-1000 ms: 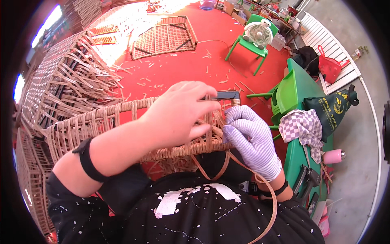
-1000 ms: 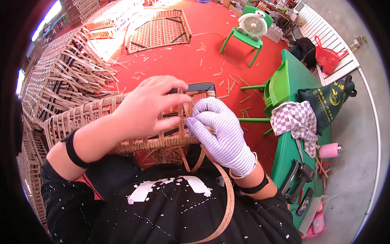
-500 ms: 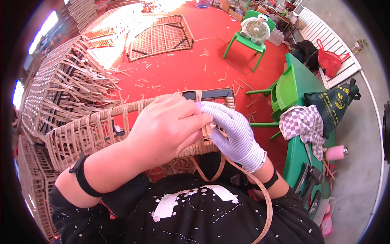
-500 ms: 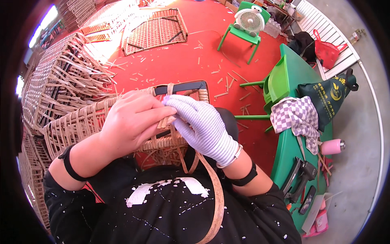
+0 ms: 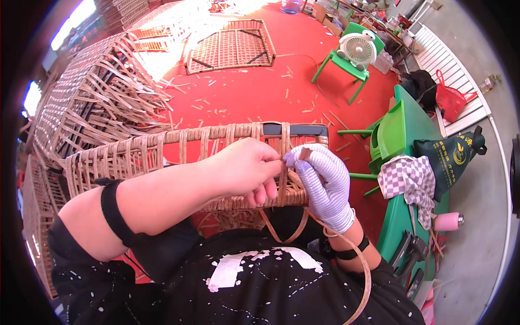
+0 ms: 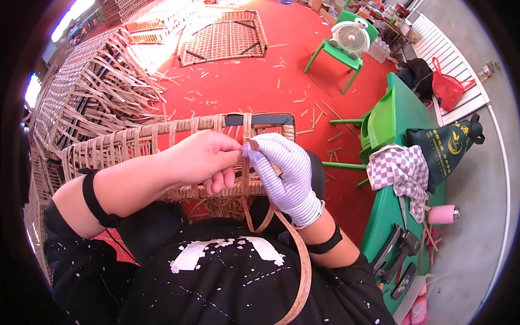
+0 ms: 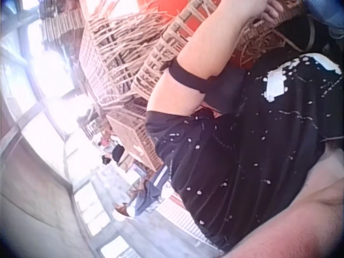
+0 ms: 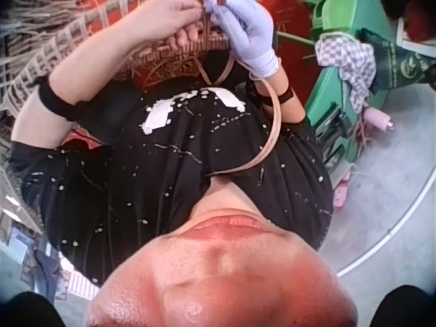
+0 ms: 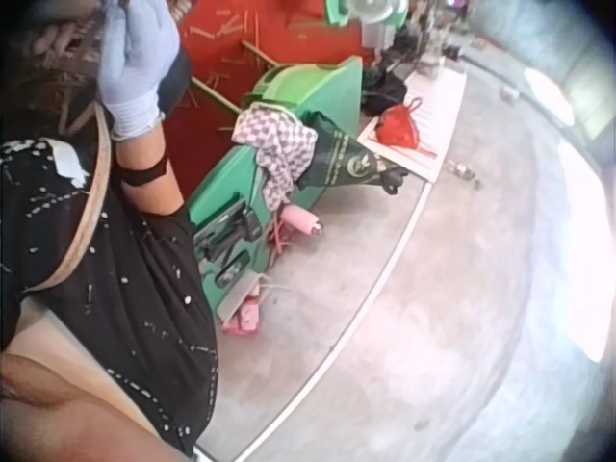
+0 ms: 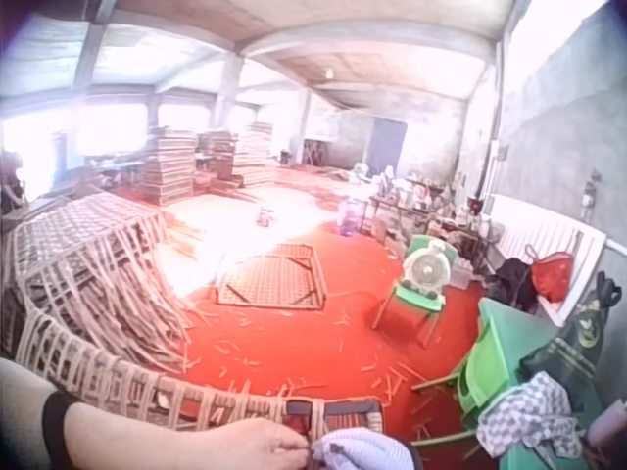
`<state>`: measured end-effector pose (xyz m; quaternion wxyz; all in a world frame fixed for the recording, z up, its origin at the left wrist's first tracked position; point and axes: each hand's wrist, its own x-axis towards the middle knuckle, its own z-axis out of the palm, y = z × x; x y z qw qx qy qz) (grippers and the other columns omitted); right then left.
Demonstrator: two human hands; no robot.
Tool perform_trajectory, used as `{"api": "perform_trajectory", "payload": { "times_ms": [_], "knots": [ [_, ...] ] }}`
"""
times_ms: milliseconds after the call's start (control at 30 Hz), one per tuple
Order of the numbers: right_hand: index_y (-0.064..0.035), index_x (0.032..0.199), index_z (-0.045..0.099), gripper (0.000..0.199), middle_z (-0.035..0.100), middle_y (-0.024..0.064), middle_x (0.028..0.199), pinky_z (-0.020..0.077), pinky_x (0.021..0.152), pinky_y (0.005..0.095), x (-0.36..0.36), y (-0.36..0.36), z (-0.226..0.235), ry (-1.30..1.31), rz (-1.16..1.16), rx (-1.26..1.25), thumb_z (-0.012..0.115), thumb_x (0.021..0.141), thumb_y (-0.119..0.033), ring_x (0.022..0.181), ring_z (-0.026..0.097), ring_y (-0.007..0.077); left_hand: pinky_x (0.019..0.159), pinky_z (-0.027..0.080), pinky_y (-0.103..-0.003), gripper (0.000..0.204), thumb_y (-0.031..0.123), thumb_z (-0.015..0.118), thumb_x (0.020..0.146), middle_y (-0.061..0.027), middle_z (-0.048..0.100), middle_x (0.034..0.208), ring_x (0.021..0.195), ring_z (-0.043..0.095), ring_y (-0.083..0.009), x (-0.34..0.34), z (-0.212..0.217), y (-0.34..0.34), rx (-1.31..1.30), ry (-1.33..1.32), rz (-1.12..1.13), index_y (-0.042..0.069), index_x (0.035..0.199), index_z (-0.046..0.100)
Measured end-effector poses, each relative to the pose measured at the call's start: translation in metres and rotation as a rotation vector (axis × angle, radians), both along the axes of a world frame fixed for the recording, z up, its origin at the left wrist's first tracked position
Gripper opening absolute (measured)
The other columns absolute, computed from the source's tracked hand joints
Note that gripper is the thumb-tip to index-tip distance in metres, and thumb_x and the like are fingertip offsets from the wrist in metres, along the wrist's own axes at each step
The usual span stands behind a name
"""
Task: The recorder weaves and staples rattan strips onto a metal and wood furniture frame.
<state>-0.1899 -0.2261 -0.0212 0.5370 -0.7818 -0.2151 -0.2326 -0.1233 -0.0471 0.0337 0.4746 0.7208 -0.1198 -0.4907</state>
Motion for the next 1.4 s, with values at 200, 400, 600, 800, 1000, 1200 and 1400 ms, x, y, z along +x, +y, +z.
{"api": "perform_trajectory", "payload": {
  "times_ms": [200,400,600,800,1000,1200,1400],
  "knots": [
    [0.0024,0.1,0.064,0.015,0.065,0.0125,0.083,0.0506,0.068,0.0328,-0.002,0.001,0.0,-0.005,0.001,0.01,0.059,0.086,0.0,0.073,0.064,0.0237,0.045,0.048,-0.023,0.024,0.019,0.05,0.096,-0.0059,0.063,0.066,0.049,0.058,-0.0089,-0.002,-0.006,-0.005,0.023,0.014,0.101,0.002,0.084,0.062],
    [0.0026,0.091,0.062,0.01,0.063,0.0116,0.079,0.0481,0.069,0.0331,-0.015,-0.004,0.008,0.044,0.097,-0.134,0.057,0.087,-0.004,0.072,0.061,0.0226,0.044,0.046,-0.023,0.025,0.014,0.054,0.091,-0.0058,0.062,0.061,0.046,0.056,-0.0087,0.011,-0.002,-0.007,-0.067,-0.133,0.263,0.001,0.071,0.064],
    [0.0006,0.089,0.064,0.009,0.061,0.0101,0.075,0.0461,0.065,0.0356,-0.019,-0.01,0.021,0.003,0.157,-0.128,0.059,0.085,-0.006,0.067,0.059,0.0242,0.044,0.046,-0.024,0.027,0.014,0.053,0.089,-0.0057,0.063,0.06,0.045,0.055,-0.0084,0.016,0.002,-0.009,-0.035,-0.181,0.252,0.001,0.068,0.064],
    [0.0004,0.093,0.065,0.011,0.063,0.0101,0.076,0.0462,0.065,0.0355,-0.021,-0.003,0.022,0.086,0.131,-0.007,0.061,0.084,-0.005,0.069,0.06,0.0253,0.048,0.049,-0.028,0.031,0.019,0.054,0.089,-0.0064,0.063,0.06,0.048,0.06,-0.0141,0.015,0.007,-0.004,0.024,-0.277,0.114,0.001,0.065,0.062],
    [0.0002,0.096,0.065,0.013,0.064,0.011,0.078,0.0474,0.065,0.0363,-0.017,-0.006,0.022,0.013,0.095,-0.098,0.062,0.084,-0.005,0.069,0.062,0.0261,0.071,0.052,-0.04,0.029,0.031,0.061,0.086,-0.0096,0.066,0.085,0.079,0.064,-0.0304,0.012,0.012,0.006,0.182,-1.345,-0.172,0.003,0.093,0.064],
    [0.0003,0.101,0.064,0.016,0.066,0.0132,0.084,0.0509,0.067,0.0344,-0.013,0.002,0.03,-0.048,0.121,-0.032,0.061,0.085,0.001,0.073,0.065,0.0245,0.091,0.045,-0.041,0.033,0.022,0.061,0.085,-0.011,0.057,0.108,0.104,0.057,-0.0278,0.024,-0.017,-0.002,-0.103,-1.566,-0.274,0.005,0.113,0.057],
    [0.0027,0.103,0.062,0.016,0.068,0.0147,0.095,0.0524,0.074,0.0336,-0.016,0.005,0.045,-0.09,0.018,-0.135,0.059,0.087,0.0,0.082,0.067,0.0251,0.083,0.044,-0.04,0.02,0.019,0.067,0.079,-0.0064,0.055,0.097,0.093,0.056,-0.0248,0.008,-0.007,0.004,-0.221,-1.669,-0.239,0.009,0.096,0.063]
  ]
}}
